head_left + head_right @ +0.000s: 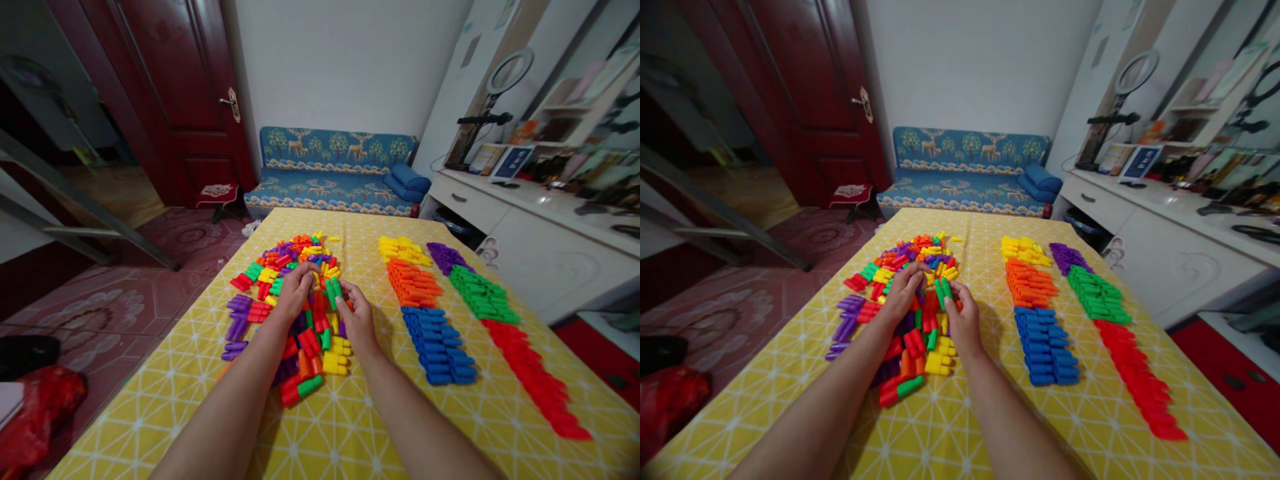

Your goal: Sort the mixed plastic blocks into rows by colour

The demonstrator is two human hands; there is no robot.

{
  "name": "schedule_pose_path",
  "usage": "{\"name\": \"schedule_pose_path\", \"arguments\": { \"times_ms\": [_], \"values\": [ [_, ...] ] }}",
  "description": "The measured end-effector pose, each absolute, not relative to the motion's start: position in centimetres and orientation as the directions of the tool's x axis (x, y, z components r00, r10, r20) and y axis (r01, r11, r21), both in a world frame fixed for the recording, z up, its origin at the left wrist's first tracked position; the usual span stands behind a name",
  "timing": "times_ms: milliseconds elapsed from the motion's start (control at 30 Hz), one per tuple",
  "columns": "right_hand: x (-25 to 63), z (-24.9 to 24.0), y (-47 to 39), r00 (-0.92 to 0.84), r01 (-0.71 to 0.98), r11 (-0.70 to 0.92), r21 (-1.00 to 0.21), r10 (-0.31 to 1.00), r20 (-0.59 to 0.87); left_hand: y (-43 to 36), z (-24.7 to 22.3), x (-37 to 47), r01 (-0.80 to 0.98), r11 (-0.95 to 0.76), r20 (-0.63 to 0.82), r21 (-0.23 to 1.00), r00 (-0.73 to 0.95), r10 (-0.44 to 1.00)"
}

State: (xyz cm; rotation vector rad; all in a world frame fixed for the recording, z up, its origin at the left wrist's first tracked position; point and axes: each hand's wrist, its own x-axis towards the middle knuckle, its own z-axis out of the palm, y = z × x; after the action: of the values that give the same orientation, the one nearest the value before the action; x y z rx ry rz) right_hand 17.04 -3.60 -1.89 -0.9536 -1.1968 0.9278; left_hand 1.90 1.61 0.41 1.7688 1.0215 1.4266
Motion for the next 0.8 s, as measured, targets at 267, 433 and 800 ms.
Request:
{"name": "schedule_pose_path", "arguments": {
  "times_ms": [267,433,800],
  "values": [
    [17.5,-1.6,-3.1,0.232,-0.13,0.332,-0.934,0.926,0.296,1.5,0.5,2.3,0.268,-0.645,0.556,0.716,0.341,0.758],
    [17.6,-1.9,-3.1,0.248,-0.038,0.272,-0.961,0.935,0.255,1.5,-0.2,2.5,0.279,-0.561,0.472,0.779,0.329,0.818],
    [17.6,-1.5,-3.3,0.281,-0.1,0.284,-0.954,0.928,0.247,1.4,0.5,2.4,0.195,-0.715,0.647,0.671,0.317,0.693]
  ]
}}
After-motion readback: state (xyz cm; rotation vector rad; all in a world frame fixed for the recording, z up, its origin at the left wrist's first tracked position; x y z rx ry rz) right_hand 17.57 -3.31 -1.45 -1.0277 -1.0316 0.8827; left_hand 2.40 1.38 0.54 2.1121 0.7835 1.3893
